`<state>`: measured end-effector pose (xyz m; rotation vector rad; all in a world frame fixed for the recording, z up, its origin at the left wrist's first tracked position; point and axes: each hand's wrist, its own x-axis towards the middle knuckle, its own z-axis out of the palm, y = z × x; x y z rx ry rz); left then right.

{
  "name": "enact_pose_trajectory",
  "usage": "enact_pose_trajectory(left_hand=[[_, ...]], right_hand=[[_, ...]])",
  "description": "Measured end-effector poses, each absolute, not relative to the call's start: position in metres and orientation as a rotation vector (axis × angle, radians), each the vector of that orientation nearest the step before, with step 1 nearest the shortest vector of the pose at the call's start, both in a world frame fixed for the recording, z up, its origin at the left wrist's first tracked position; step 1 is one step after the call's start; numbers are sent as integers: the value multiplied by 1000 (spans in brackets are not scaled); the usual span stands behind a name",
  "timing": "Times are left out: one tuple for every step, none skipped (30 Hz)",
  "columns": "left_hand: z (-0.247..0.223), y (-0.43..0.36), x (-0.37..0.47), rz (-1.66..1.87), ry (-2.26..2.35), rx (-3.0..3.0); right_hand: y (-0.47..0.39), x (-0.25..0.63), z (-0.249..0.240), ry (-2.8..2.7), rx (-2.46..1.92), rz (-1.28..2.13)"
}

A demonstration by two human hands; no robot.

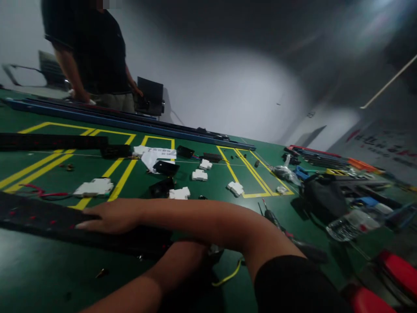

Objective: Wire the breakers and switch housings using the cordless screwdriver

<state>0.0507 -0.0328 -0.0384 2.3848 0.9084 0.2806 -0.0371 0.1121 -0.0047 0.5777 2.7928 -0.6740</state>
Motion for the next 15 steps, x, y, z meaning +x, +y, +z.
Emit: enact_pose_trajectory(left_hand=[[-39,-31,48,221,953,2425],[-39,-30,46,161,996,2462],[-39,-29,46,117,1028,2496],[-37,-29,47,94,1041,2531],[-35,-30,49,85,1035,2565],[-34,-31,53,107,1019,2601],[-32,-31,56,131,961,2639],[-32,-31,58,171,915,2672],[-33,-29,60,226,876,2704],[-34,-27,60,278,848,2725],[-36,-25,59,288,788,2739],[-38,-23,57,292,745,2757],[-39,-22,56,313,725,2776],[-40,-21,55,342,713,2794],[-40,-20,55,377,716,2810]], right_hand=[[117,-30,-1,2803,547,-645],[121,-22,3,2797,559,-590],[124,-13,8,2807,599,-522],[126,-4,13,2834,657,-450],[128,4,18,2872,707,-405],[131,10,23,2912,762,-369],[136,13,26,2957,797,-337],[144,10,27,2999,823,-314],[153,1,27,3035,838,-301],[162,-13,26,3068,850,-291],[170,-31,25,3092,855,-283],[176,-51,23,3105,853,-277],[179,-72,22,3106,841,-272],[181,-92,19,3097,821,-266],[181,-109,16,3081,796,-258]])
